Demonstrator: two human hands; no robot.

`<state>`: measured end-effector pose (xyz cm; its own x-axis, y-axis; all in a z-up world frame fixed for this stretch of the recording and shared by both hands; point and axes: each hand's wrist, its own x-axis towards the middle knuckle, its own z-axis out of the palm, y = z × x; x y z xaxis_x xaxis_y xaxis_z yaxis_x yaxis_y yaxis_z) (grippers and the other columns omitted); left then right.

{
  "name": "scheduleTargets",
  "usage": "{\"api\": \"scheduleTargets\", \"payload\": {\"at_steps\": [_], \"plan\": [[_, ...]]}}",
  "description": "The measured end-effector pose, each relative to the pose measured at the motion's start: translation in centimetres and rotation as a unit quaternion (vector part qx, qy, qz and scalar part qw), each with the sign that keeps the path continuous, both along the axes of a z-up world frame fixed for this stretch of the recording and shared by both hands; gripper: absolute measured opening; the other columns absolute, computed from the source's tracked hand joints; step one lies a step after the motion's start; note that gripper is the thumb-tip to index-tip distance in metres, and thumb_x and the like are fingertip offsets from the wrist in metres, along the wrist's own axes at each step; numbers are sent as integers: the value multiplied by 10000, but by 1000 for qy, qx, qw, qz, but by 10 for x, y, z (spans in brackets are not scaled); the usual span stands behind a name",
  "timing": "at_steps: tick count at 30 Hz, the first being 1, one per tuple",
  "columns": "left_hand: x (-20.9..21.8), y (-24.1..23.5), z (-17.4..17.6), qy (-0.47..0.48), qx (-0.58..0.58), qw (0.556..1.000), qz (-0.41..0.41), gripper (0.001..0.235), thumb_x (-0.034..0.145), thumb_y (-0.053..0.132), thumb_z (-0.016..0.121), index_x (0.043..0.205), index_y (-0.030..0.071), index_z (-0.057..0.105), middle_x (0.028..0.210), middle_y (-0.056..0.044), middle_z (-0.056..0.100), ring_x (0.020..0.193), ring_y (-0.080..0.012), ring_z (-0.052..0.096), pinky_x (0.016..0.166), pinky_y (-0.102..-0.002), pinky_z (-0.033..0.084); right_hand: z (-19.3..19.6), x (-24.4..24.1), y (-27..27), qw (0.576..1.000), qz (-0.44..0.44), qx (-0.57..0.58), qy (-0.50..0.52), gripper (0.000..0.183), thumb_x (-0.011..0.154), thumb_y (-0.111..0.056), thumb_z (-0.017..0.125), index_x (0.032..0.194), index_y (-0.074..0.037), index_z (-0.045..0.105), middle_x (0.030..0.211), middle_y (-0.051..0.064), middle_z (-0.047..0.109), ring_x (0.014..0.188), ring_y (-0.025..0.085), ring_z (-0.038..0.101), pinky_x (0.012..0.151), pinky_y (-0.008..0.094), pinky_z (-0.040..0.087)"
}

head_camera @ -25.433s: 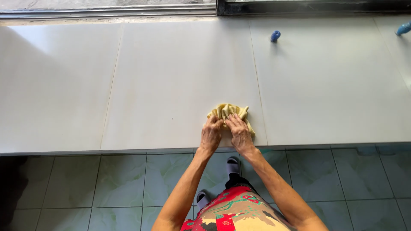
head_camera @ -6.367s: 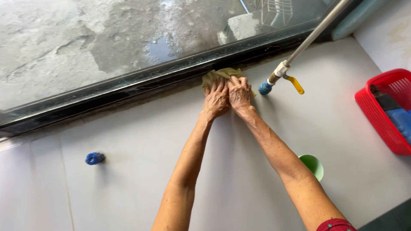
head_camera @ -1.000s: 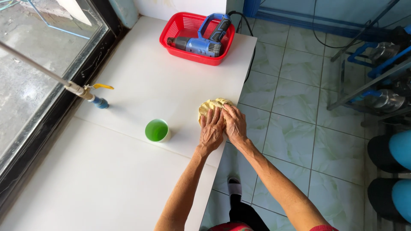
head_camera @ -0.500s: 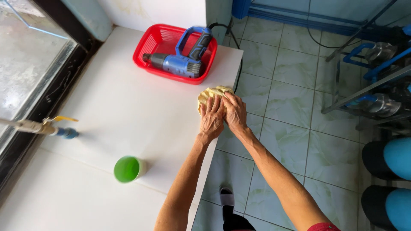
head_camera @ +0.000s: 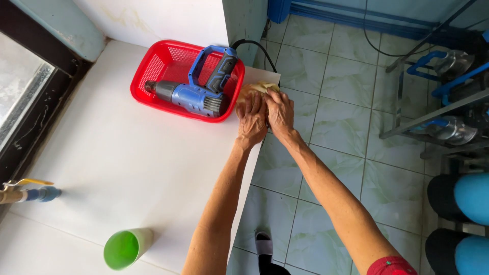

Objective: Wipe down a long countertop or window ledge with a cloth.

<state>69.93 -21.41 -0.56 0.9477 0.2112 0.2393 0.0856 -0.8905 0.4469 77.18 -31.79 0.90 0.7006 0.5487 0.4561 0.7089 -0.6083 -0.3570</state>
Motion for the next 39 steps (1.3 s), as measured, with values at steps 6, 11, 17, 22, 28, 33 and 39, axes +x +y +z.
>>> {"api": "scheduleTargets", "payload": {"at_steps": [6, 11, 17, 22, 28, 33, 39], "plan": [[52, 14, -40, -47, -18, 999, 16, 690, 937, 211, 576, 1580, 57, 378, 1642, -187, 339, 1520, -443, 247, 1180, -669, 180, -13, 50, 23, 998, -1, -64, 0, 347, 985, -65, 532, 1304, -32, 665, 1501, 65, 549, 1324, 299, 500, 1057, 470, 414], [46, 3, -29, -45, -5, 999, 28, 714, 899, 204, 587, 1552, 10, 373, 1614, -214, 353, 1510, -440, 267, 1181, -672, 202, -25, 48, 9, 997, 43, -56, -12, 410, 985, -39, 522, 1388, 1, 583, 1562, 156, 472, 1386, 395, 457, 1041, 507, 468], [-10, -5, -36, -56, 39, 997, 46, 665, 908, 162, 573, 1520, -36, 404, 1588, -254, 389, 1493, -456, 325, 1185, -638, 268, 4, -19, -3, 994, 71, -85, 17, 569, 838, -30, 618, 1403, -18, 551, 1546, 171, 445, 1382, 447, 447, 1046, 522, 494], [-116, -19, -10, -59, 33, 997, 47, 656, 890, 139, 558, 1502, -62, 432, 1570, -275, 399, 1467, -480, 331, 1177, -618, 289, 24, -107, -13, 990, 87, -109, 17, 511, 901, -14, 621, 1407, -39, 555, 1565, 180, 467, 1418, 430, 430, 1060, 524, 437], [-259, -50, 35, 31, 21, 994, 100, 679, 884, 97, 537, 1517, -89, 377, 1596, -283, 349, 1494, -476, 297, 1186, -594, 273, 21, -206, -32, 976, 183, -113, 11, 481, 903, -16, 532, 1375, -40, 623, 1534, 140, 526, 1468, 412, 396, 1199, 491, 356], [-339, -67, 55, 80, -18, 986, 142, 755, 824, 55, 529, 1535, -89, 320, 1624, -287, 287, 1524, -444, 239, 1212, -554, 226, 50, -279, -29, 943, 305, -107, 81, 489, 906, -104, 499, 1371, 9, 602, 1551, 162, 494, 1506, 416, 348, 1236, 511, 278], [-292, -27, 29, 47, -36, 978, 201, 764, 864, 94, 518, 1550, -106, 251, 1630, -314, 244, 1522, -484, 183, 1201, -590, 188, 32, -222, 28, 922, 365, -106, 70, 497, 974, -180, 436, 1428, -42, 584, 1584, 139, 462, 1515, 392, 297, 1226, 543, 192]]}}
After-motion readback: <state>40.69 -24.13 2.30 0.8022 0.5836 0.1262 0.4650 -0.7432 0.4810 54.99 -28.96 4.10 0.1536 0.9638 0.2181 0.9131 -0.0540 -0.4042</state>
